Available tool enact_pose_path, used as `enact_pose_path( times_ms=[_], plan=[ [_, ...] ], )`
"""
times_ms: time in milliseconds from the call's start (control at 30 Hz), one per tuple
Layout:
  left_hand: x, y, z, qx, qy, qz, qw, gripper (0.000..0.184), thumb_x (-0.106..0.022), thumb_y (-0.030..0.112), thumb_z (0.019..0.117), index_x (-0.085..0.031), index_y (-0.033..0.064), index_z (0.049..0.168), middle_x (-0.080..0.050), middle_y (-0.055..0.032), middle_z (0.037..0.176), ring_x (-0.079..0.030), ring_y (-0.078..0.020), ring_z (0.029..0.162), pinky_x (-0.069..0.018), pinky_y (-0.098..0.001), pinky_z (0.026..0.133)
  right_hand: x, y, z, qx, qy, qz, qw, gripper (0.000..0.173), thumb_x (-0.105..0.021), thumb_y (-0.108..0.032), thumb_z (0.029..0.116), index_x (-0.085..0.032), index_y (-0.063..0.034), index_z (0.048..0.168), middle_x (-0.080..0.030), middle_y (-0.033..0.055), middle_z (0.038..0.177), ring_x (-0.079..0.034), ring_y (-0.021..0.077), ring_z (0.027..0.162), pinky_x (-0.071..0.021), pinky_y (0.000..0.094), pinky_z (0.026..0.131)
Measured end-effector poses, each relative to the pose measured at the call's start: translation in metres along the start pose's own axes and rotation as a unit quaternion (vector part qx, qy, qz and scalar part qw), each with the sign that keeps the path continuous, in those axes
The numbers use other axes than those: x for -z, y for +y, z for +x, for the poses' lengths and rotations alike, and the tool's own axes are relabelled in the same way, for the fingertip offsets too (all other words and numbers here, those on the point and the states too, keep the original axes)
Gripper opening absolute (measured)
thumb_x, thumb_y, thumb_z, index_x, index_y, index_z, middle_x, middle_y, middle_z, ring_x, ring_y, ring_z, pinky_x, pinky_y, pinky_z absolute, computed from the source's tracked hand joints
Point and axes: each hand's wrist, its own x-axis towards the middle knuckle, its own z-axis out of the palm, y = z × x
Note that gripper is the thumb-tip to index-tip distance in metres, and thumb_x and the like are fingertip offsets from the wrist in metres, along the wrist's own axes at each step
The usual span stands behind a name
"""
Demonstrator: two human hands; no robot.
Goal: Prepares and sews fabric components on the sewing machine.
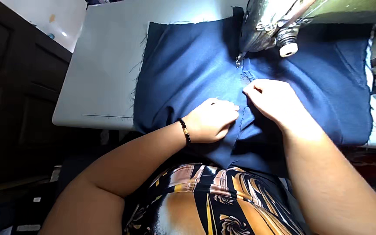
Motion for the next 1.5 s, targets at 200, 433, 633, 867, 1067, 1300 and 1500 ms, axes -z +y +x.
enact_pose_path(
  times_ms=[200,433,633,867,1067,1300,1500],
  plan=[
    [0.021,0.019,0.067,0.331,-0.043,-0.045,0.942,0.02,-0.048,0.018,0.1033,-0.062,0.0068,0.111,-0.068,-0.0124,0.087,-0.071,-0.0306,0.09,-0.0561,-0.0473,0.071,-0.014,-0.007,-0.014,0.019,0.065,-0.003,0.998,0.027,-0.052,-0.014,0.0995,-0.068,0.0027,0.084,-0.067,0.0208,0.081,-0.069,0.0386,0.083,-0.0505,0.0579,0.07],
    [-0.015,0.005,0.05,0.245,0.034,0.077,0.966,0.031,-0.05,0.02,0.1025,-0.068,0.0038,0.121,-0.063,-0.0203,0.132,-0.057,-0.0376,0.128,-0.0488,-0.0529,0.097,-0.027,-0.003,-0.029,0.043,0.143,0.012,0.989,0.019,-0.062,-0.013,0.0953,-0.077,-0.002,0.099,-0.071,0.0159,0.087,-0.071,0.0308,0.086,-0.0565,0.0456,0.076],
    [-0.014,-0.002,0.052,0.226,0.026,0.054,0.972,0.034,-0.048,0.021,0.1025,-0.066,0.0002,0.123,-0.06,-0.0229,0.137,-0.055,-0.0365,0.132,-0.0477,-0.0477,0.104,-0.029,-0.001,-0.029,0.052,0.155,0.036,0.986,0.017,-0.063,-0.01,0.0897,-0.077,-0.0026,0.096,-0.074,0.014,0.089,-0.072,0.0275,0.086,-0.0569,0.0437,0.075],
    [-0.013,-0.003,0.056,0.186,0.023,0.099,0.977,0.048,-0.045,0.021,0.1014,-0.058,0.0068,0.145,-0.062,-0.0234,0.133,-0.062,-0.036,0.123,-0.0514,-0.0451,0.097,-0.028,-0.002,-0.03,0.057,0.152,0.053,0.985,0.014,-0.061,-0.01,0.0866,-0.072,-0.0038,0.082,-0.072,0.0125,0.084,-0.071,0.0263,0.082,-0.0534,0.045,0.069],
    [-0.006,-0.007,0.057,0.181,0.002,0.057,0.982,0.039,-0.049,0.015,0.0999,-0.061,-0.0029,0.132,-0.064,-0.0182,0.123,-0.065,-0.0292,0.111,-0.0542,-0.0389,0.091,-0.029,-0.009,-0.031,0.037,0.118,0.062,0.99,0.013,-0.061,-0.014,0.0882,-0.071,-0.0067,0.082,-0.072,0.0109,0.084,-0.07,0.0268,0.084,-0.0479,0.0513,0.07],
    [-0.006,-0.018,0.047,0.16,-0.017,0.045,0.986,0.05,-0.045,0.022,0.099,-0.056,-0.0034,0.141,-0.046,-0.0219,0.155,-0.05,-0.0361,0.139,-0.0443,-0.0518,0.106,-0.027,-0.011,-0.03,0.046,0.104,0.05,0.992,0.013,-0.061,-0.011,0.0885,-0.072,-0.0046,0.085,-0.072,0.0136,0.087,-0.071,0.0308,0.086,-0.0493,0.0548,0.071],
    [-0.009,-0.024,0.046,0.173,-0.034,0.028,0.984,0.051,-0.042,0.028,0.1003,-0.056,0.0004,0.141,-0.041,-0.0171,0.162,-0.033,-0.0341,0.153,-0.0294,-0.0573,0.116,-0.022,-0.009,-0.027,0.05,0.072,0.027,0.996,0.015,-0.06,-0.012,0.0883,-0.071,-0.0028,0.084,-0.071,0.0151,0.083,-0.071,0.0324,0.084,-0.0503,0.0535,0.068]
  ],
)
